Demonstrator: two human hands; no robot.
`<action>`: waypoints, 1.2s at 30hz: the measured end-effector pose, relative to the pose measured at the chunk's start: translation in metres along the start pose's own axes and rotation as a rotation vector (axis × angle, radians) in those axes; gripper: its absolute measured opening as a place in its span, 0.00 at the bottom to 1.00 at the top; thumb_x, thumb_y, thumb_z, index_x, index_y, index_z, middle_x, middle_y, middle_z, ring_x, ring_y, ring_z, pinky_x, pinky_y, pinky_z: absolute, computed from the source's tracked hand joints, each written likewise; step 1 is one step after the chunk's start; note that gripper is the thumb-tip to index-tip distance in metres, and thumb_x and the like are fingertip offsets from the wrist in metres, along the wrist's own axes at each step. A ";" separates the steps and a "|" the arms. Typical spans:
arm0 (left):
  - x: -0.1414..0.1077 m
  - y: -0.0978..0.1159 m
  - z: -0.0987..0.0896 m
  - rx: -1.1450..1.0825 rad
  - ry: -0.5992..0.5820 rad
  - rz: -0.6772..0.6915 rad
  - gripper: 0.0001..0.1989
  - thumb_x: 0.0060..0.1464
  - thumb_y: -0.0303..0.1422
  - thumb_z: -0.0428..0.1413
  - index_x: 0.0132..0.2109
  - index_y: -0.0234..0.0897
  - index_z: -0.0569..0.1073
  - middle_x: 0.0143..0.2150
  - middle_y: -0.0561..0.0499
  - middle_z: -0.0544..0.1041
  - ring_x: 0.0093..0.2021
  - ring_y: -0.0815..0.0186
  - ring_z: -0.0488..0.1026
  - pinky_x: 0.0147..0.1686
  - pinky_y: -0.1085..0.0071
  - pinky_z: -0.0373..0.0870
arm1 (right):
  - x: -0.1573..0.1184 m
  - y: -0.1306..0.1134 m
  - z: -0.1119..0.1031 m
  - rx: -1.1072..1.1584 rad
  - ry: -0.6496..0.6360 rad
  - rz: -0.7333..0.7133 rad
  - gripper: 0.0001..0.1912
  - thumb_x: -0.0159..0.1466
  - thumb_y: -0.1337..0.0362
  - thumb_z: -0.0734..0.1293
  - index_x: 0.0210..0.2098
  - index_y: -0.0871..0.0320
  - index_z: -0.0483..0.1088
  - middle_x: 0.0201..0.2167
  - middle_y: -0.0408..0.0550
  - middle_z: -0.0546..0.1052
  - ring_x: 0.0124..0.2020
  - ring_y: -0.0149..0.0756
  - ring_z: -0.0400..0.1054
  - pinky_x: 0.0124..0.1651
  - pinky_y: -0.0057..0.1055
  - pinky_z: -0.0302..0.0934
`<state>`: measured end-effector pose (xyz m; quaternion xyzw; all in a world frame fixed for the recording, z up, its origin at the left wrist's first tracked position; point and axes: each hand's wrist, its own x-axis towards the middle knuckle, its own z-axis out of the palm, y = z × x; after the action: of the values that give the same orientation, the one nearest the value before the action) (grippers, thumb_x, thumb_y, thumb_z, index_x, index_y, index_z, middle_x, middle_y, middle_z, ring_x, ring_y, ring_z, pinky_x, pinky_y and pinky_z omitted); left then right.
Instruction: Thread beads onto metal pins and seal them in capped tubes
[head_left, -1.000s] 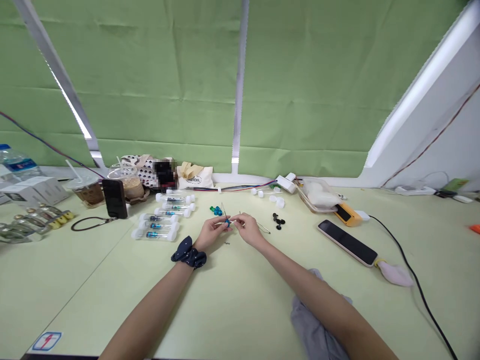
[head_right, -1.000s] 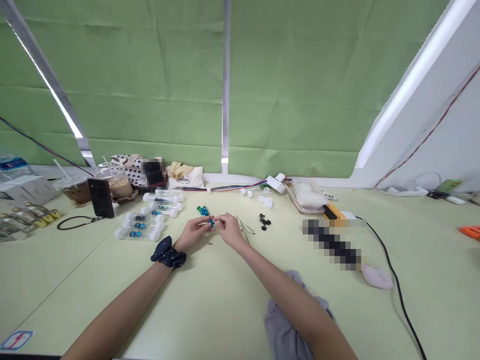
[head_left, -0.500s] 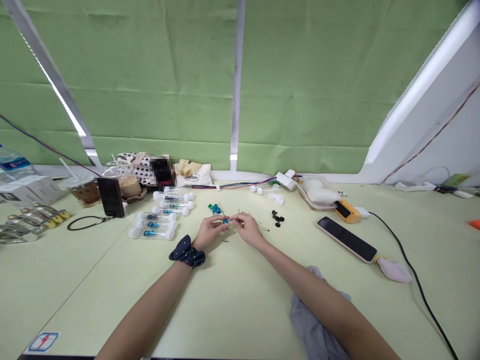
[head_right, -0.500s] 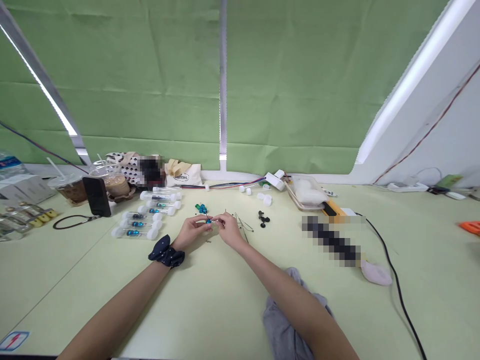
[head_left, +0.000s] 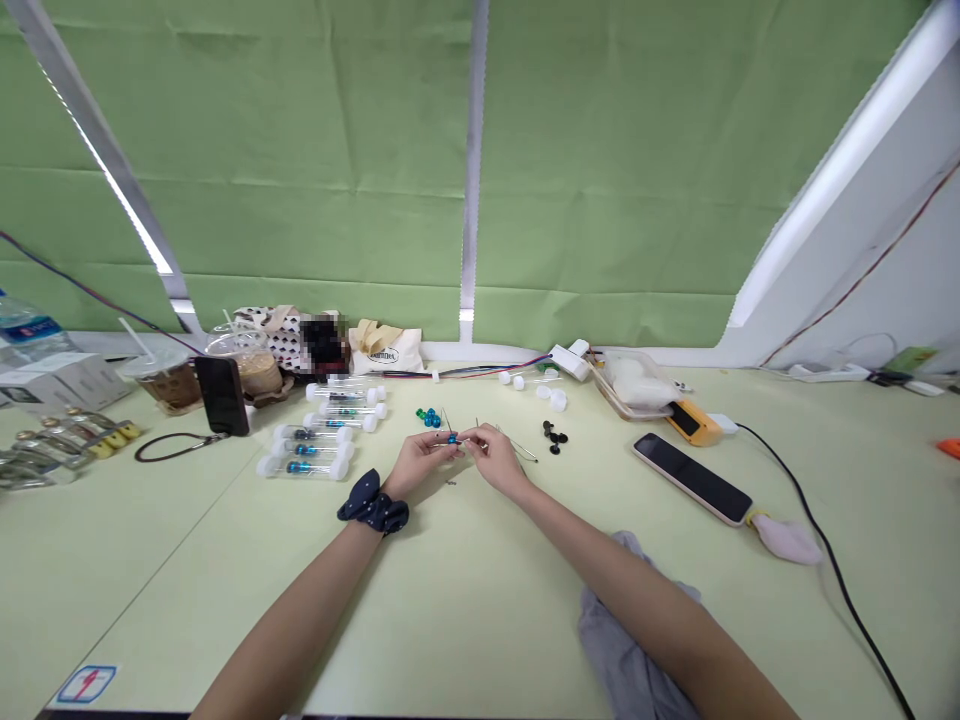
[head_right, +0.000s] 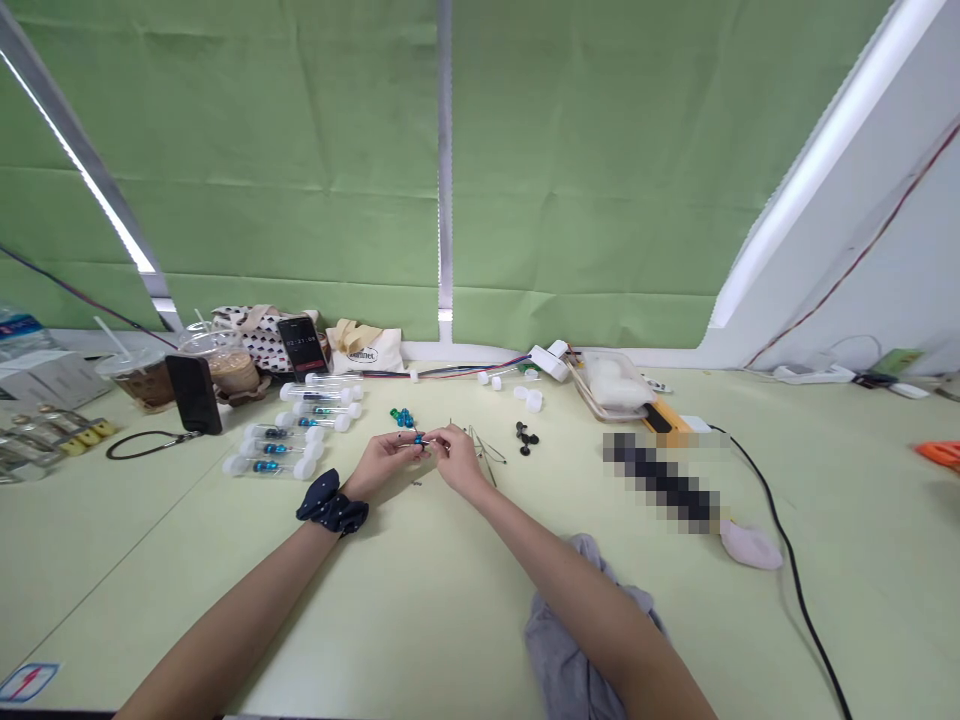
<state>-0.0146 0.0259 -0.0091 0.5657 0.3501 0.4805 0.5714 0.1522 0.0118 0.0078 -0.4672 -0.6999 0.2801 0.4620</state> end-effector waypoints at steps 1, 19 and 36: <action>0.000 0.000 0.000 -0.014 -0.004 -0.005 0.21 0.42 0.37 0.63 0.42 0.29 0.74 0.42 0.39 0.77 0.39 0.56 0.76 0.44 0.57 0.69 | 0.000 0.000 0.000 -0.001 0.013 -0.001 0.12 0.58 0.70 0.60 0.35 0.56 0.75 0.31 0.47 0.71 0.30 0.31 0.63 0.32 0.28 0.58; -0.001 0.000 -0.001 0.035 0.025 0.046 0.17 0.39 0.35 0.65 0.35 0.33 0.69 0.29 0.49 0.77 0.31 0.61 0.76 0.35 0.64 0.71 | -0.002 0.006 0.006 -0.050 0.044 -0.074 0.12 0.58 0.71 0.60 0.36 0.54 0.74 0.29 0.45 0.69 0.28 0.30 0.62 0.30 0.28 0.57; -0.002 -0.001 0.000 0.005 0.022 0.067 0.17 0.38 0.33 0.65 0.34 0.34 0.67 0.27 0.54 0.74 0.29 0.64 0.76 0.35 0.66 0.71 | 0.000 0.002 0.000 -0.080 0.055 -0.167 0.06 0.57 0.72 0.61 0.28 0.57 0.67 0.28 0.44 0.69 0.30 0.32 0.63 0.34 0.29 0.57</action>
<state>-0.0147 0.0237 -0.0100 0.5732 0.3386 0.5046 0.5497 0.1525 0.0126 0.0065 -0.4327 -0.7342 0.1992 0.4837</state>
